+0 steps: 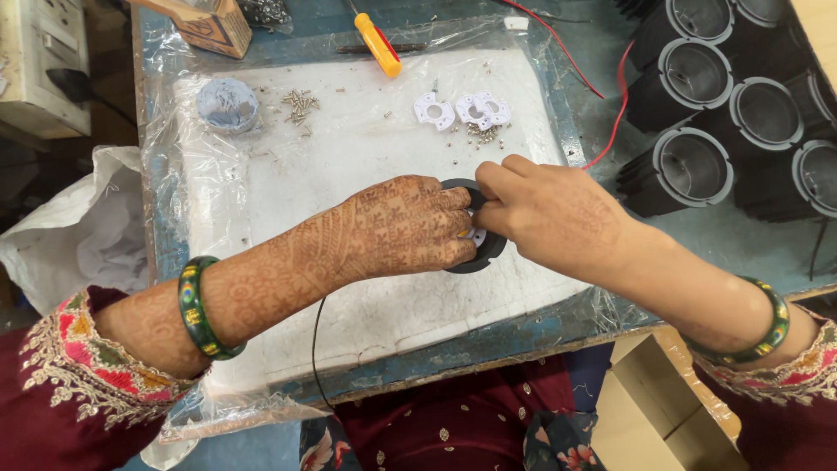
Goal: The person assembles LED light fixtures at a workbench. They thread red and black wires through a white LED mounting plate, seat the plate into a black finned heatsink housing, pick up an electric screwdriver, and drive screws to secure the LED module inside the housing, repeating the assembly cycle for successive housings.
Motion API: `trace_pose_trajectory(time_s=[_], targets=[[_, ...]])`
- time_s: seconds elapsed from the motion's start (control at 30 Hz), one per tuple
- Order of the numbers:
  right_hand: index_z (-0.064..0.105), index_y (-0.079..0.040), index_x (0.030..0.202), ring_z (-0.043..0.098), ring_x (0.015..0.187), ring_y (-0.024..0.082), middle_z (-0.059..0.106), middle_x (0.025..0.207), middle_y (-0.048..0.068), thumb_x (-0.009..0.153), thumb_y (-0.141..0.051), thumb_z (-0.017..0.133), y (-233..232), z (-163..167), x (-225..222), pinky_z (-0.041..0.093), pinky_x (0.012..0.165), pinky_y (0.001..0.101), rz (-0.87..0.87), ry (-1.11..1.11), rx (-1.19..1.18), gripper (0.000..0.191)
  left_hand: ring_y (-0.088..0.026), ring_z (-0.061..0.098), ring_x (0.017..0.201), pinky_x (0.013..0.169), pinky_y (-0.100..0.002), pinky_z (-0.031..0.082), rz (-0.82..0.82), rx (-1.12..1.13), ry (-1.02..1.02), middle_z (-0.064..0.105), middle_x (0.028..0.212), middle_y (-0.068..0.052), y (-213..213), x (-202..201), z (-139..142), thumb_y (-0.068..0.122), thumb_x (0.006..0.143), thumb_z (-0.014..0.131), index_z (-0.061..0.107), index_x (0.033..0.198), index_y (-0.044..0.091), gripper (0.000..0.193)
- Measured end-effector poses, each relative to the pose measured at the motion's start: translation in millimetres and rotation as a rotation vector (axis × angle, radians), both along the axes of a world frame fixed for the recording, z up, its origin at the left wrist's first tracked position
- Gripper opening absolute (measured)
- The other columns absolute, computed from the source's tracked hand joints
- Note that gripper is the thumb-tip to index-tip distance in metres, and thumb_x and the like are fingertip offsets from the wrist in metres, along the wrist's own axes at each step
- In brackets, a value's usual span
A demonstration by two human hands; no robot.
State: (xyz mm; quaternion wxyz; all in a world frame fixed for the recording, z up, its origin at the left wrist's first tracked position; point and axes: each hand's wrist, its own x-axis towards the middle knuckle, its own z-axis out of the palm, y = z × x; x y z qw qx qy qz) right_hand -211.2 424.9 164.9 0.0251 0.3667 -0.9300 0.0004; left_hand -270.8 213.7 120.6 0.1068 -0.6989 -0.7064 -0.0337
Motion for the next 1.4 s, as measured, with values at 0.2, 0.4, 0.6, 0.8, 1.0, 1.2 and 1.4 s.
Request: trace_pose_trajectory(time_s=[0.2,0.4,0.6,0.8,1.0,1.2,1.4], targets=[[0.073,-0.013,0.08,0.062,0.092,0.024,0.056,0.095,0.006,0.076,-0.008,0.065,-4,-1,4,0.057,0.067,0.0382,-0.046,-0.015,0.002,0.011,-0.021,0.065,0.097,0.072,-0.036,0.057,-0.023,0.009,0.012,0.066,0.082,-0.001,-1,-1,1,0.019,0.078,0.068,0.072,0.08,0.017,0.004],[0.074,-0.011,0.082,0.062,0.092,0.025,0.056,0.095,0.007,0.077,-0.009,0.065,-5,0,9,0.057,0.067,0.0394,-0.06,-0.028,0.001,0.011,-0.02,0.063,0.097,0.073,-0.035,0.056,-0.052,0.026,0.036,0.065,0.082,0.0,-1,-3,1,0.02,0.077,0.068,0.072,0.079,0.018,0.004],[0.077,-0.011,0.089,0.062,0.092,0.027,0.057,0.097,0.008,0.07,-0.004,0.063,-10,2,17,0.057,0.067,0.0415,-0.125,-0.077,-0.019,0.025,-0.018,0.062,0.099,0.074,-0.034,0.055,-0.109,-0.006,0.119,0.067,0.077,0.006,1,-7,7,0.022,0.078,0.068,0.072,0.073,0.019,0.007],[0.079,-0.012,0.09,0.067,0.089,0.031,0.063,0.098,0.011,0.071,-0.002,0.061,-19,2,23,0.056,0.067,0.0471,-0.251,-0.174,-0.096,0.028,-0.018,0.063,0.099,0.077,-0.033,0.055,-0.16,-0.056,0.161,0.068,0.076,0.004,4,-16,19,0.024,0.077,0.069,0.071,0.063,0.018,0.015],[0.08,-0.017,0.101,0.069,0.085,0.036,0.069,0.098,0.011,0.078,-0.004,0.058,-27,1,26,0.055,0.071,0.051,-0.337,-0.307,-0.091,0.034,-0.02,0.063,0.099,0.079,-0.034,0.053,-0.233,-0.08,0.238,0.07,0.081,0.003,15,-21,24,0.028,0.073,0.071,0.074,0.065,0.019,0.012],[0.08,-0.014,0.102,0.068,0.088,0.037,0.069,0.101,0.012,0.081,-0.006,0.056,-27,1,28,0.054,0.075,0.051,-0.355,-0.378,-0.154,0.033,-0.018,0.062,0.104,0.084,-0.034,0.051,-0.284,-0.087,0.275,0.071,0.082,0.007,18,-28,22,0.025,0.073,0.071,0.073,0.064,0.022,0.009],[0.078,-0.011,0.1,0.068,0.091,0.035,0.07,0.101,0.01,0.084,-0.009,0.057,-23,2,30,0.053,0.076,0.0494,-0.3,-0.373,-0.223,0.026,-0.016,0.061,0.106,0.084,-0.033,0.05,-0.271,-0.078,0.246,0.071,0.081,0.01,16,-28,18,0.027,0.075,0.07,0.072,0.064,0.023,0.011]])
